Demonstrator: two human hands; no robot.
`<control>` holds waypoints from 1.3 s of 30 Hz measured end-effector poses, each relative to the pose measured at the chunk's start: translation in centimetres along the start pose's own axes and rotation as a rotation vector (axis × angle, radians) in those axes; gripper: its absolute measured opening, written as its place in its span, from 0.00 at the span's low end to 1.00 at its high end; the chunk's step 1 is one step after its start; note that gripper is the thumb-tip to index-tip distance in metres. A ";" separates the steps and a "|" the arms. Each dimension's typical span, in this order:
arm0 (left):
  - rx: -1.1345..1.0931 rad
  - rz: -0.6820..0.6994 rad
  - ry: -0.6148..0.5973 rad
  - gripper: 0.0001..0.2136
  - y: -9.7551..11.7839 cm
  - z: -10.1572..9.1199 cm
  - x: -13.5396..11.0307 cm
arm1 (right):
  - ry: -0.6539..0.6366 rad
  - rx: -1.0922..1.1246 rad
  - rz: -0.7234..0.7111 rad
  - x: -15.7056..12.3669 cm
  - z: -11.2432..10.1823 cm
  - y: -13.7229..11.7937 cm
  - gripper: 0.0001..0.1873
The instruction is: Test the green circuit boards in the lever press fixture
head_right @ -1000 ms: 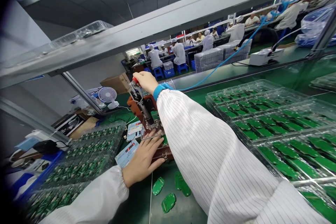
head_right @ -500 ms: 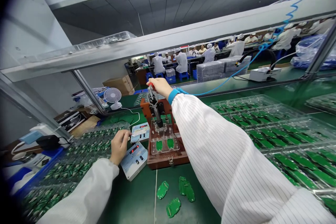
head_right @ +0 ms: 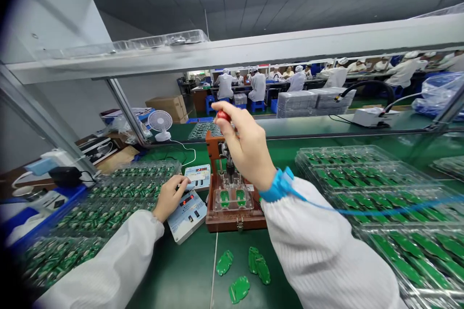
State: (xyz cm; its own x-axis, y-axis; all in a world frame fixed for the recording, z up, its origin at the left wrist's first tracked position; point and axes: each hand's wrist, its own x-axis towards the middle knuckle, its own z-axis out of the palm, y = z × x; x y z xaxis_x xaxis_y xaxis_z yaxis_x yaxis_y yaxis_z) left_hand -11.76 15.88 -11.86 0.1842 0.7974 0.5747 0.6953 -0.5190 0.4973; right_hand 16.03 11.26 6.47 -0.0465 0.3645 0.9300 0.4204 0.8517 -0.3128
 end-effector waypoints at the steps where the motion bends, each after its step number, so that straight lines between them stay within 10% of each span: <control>1: 0.001 0.001 -0.008 0.15 0.0 0.1 0.0 | 0.005 -0.044 -0.036 -1.2 -0.2 -0.4 0.13; 16: 0.048 -0.004 -0.052 0.11 -0.9 0.7 -0.2 | -0.022 0.036 -0.050 -10.7 1.2 1.6 0.27; 26: 0.207 -0.071 -0.640 0.49 -1.3 0.7 -0.3 | -0.055 0.145 0.041 -11.7 2.1 1.0 0.34; 39: 0.313 -0.125 -0.808 0.57 -1.4 0.7 0.3 | -0.036 0.159 0.040 -11.5 2.2 0.8 0.34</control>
State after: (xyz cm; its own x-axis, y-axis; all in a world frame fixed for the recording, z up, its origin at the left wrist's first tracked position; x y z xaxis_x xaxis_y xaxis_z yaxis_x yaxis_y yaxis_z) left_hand -12.20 17.05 -12.85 0.4477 0.8784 -0.1671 0.8800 -0.3997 0.2564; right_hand 14.93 8.55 -4.84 -0.0662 0.4097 0.9098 0.2737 0.8843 -0.3783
